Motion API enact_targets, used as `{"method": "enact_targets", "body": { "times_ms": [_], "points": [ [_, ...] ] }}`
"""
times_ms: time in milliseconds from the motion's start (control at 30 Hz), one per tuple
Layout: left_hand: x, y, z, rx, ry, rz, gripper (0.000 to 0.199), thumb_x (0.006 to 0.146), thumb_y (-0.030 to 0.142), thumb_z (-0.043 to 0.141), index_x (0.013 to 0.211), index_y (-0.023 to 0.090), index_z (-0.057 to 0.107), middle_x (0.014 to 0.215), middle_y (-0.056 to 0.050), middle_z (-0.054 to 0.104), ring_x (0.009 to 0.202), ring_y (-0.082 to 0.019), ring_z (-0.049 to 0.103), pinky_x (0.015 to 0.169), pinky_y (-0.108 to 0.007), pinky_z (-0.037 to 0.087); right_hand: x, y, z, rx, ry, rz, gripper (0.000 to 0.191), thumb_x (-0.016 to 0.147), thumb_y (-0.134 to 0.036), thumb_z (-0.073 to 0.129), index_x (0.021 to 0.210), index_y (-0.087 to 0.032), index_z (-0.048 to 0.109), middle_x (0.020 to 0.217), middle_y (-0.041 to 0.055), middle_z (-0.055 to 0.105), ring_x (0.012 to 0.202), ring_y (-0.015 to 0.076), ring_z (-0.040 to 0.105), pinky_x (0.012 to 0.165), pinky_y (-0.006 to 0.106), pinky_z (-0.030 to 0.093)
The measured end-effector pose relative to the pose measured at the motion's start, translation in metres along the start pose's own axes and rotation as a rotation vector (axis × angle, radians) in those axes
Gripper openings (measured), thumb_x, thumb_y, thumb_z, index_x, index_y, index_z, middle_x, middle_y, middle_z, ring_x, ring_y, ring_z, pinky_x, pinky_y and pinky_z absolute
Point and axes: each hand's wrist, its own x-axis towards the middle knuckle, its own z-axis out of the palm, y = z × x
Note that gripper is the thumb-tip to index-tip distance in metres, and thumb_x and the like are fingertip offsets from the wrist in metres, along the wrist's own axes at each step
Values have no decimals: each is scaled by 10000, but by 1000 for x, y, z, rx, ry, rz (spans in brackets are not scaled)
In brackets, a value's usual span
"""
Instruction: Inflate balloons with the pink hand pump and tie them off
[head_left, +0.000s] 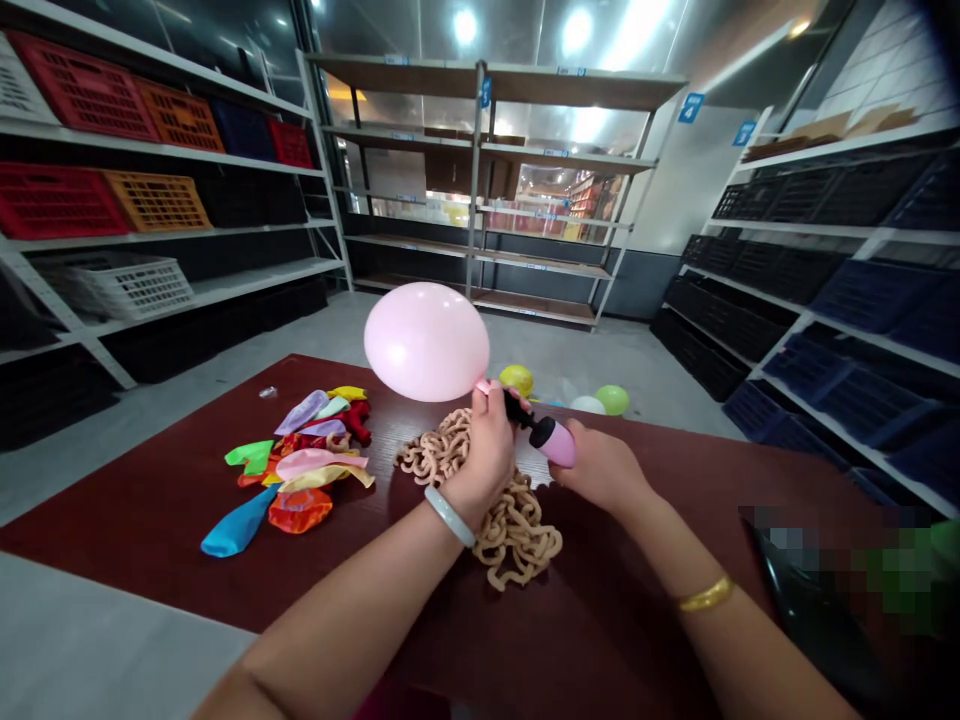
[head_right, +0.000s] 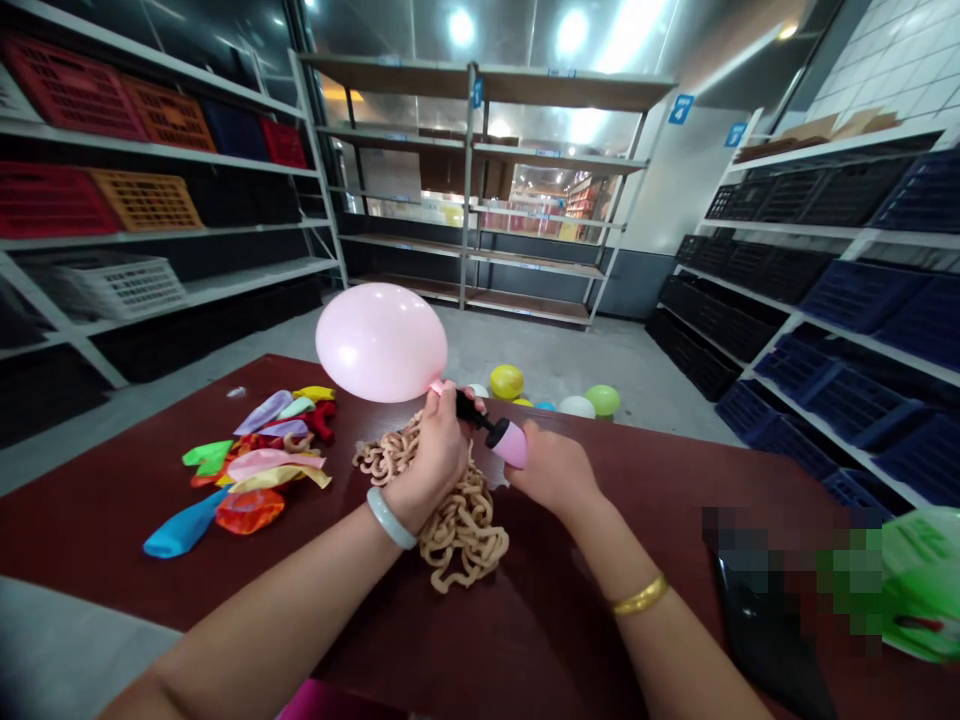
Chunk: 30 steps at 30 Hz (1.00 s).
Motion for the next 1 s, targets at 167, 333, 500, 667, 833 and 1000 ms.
{"method": "enact_targets", "body": {
  "times_ms": [167, 333, 500, 667, 833, 1000],
  "points": [
    [-11, -7, 4, 13, -20, -14, 213, 877, 355, 622, 851, 227, 453, 728, 17, 558, 624, -121, 573, 635, -268, 473, -3, -11, -3, 23, -3, 22, 315, 787, -386, 614, 1038, -201, 568, 942, 97, 719, 823, 281, 696, 605, 309, 379],
    [4, 15, 0, 55, -8, 23, 207, 880, 349, 596, 834, 213, 448, 714, 7, 566, 592, -123, 569, 595, -266, 462, -1, -13, -1, 58, -2, 26, 365, 783, -423, 602, 1070, -199, 576, 955, 99, 722, 831, 298, 696, 610, 316, 382],
    [38, 46, -18, 4, 134, 71, 260, 813, 302, 642, 832, 222, 395, 677, 32, 551, 545, -117, 557, 563, -257, 449, 4, -4, 5, 80, -38, -13, 439, 771, -432, 610, 1146, -205, 583, 994, 104, 726, 849, 313, 692, 623, 331, 395],
    [64, 64, -38, -25, 237, 109, 259, 775, 252, 636, 836, 220, 387, 656, 45, 546, 514, -110, 551, 549, -246, 436, 8, 8, 15, 79, -46, -53, 426, 749, -409, 641, 1125, -217, 587, 981, 92, 728, 834, 298, 687, 634, 337, 399],
    [59, 50, -35, -24, 232, 112, 293, 771, 290, 654, 839, 222, 377, 661, 58, 543, 526, -99, 544, 557, -242, 445, 12, 22, 21, 68, -48, -72, 379, 710, -373, 681, 1040, -211, 590, 939, 85, 723, 830, 281, 672, 628, 323, 354],
    [26, 22, -14, 0, 117, 68, 266, 826, 331, 637, 849, 226, 395, 716, 43, 552, 586, -102, 553, 585, -244, 454, 10, 20, 17, 67, -9, -70, 313, 723, -360, 658, 983, -204, 578, 877, 73, 716, 771, 258, 659, 592, 314, 278]
  ]
}}
